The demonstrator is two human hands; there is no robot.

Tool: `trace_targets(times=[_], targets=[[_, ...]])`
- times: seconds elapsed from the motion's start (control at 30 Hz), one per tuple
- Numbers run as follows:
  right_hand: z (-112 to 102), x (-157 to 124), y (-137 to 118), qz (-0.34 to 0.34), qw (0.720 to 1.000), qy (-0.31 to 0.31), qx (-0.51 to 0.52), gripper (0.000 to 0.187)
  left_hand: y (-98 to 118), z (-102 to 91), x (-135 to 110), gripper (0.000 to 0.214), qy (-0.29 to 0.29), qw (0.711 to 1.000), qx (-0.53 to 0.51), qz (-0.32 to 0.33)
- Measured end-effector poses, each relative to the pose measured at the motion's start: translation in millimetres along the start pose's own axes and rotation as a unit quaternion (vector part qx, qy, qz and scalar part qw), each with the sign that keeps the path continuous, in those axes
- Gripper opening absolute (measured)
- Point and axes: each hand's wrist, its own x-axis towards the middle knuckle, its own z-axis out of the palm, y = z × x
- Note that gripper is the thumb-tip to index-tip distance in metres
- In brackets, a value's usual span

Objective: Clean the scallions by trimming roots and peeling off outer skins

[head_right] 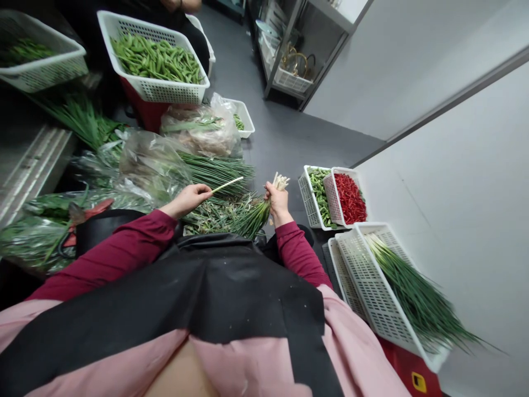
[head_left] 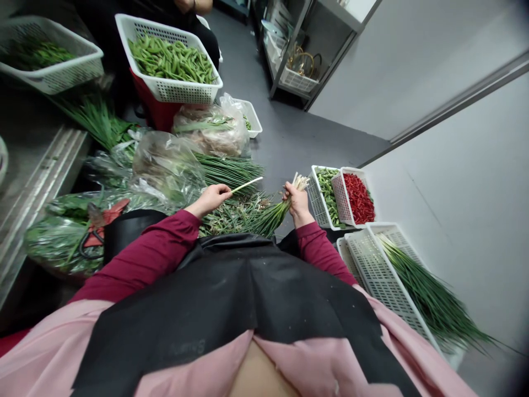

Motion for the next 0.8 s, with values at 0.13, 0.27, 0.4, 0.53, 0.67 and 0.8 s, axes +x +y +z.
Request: trace_targets(times=[0.13, 0.27, 0.4, 0.53, 0.67, 0.8], targets=[[9.1, -9.6, 10.6, 0.036, 0.995, -0.076, -0.058, 0.032, 8.0, 4.3, -1.8, 0.025, -0.021, 0.97, -0.231, -0.074], [25.4, -22.9, 28.5, 0.112, 0.967, -0.2, -0.11, 0.032, 18.6, 12.6, -6.2, 0.029, -0.113, 0.907, -0.393, -0.098], [33.8, -30.2, 33.3, 0.175, 0.935, -0.292, -0.1, 0.042, 21.9, 24.3, -9.7, 0.025, -0.196, 0.869, -0.446, -0.084], [33.5, -34.0, 22.0, 0.206, 0.892, -0.39, -0.093, 0.041, 18.0, 34.0, -6.5, 0.027, -0.153, 0.892, -0.417, -0.089], [30.4, -35.5, 12.2, 0.228, 0.858, -0.453, -0.078, 0.038, 19.6, 35.3, -4.5, 0.041, -0.107, 0.93, -0.34, -0.095], [29.0, -33.7, 15.0, 0.213, 0.857, -0.462, -0.084, 0.034, 26.4, 35.4, -9.0, 0.047, -0.182, 0.931, -0.311, -0.058]])
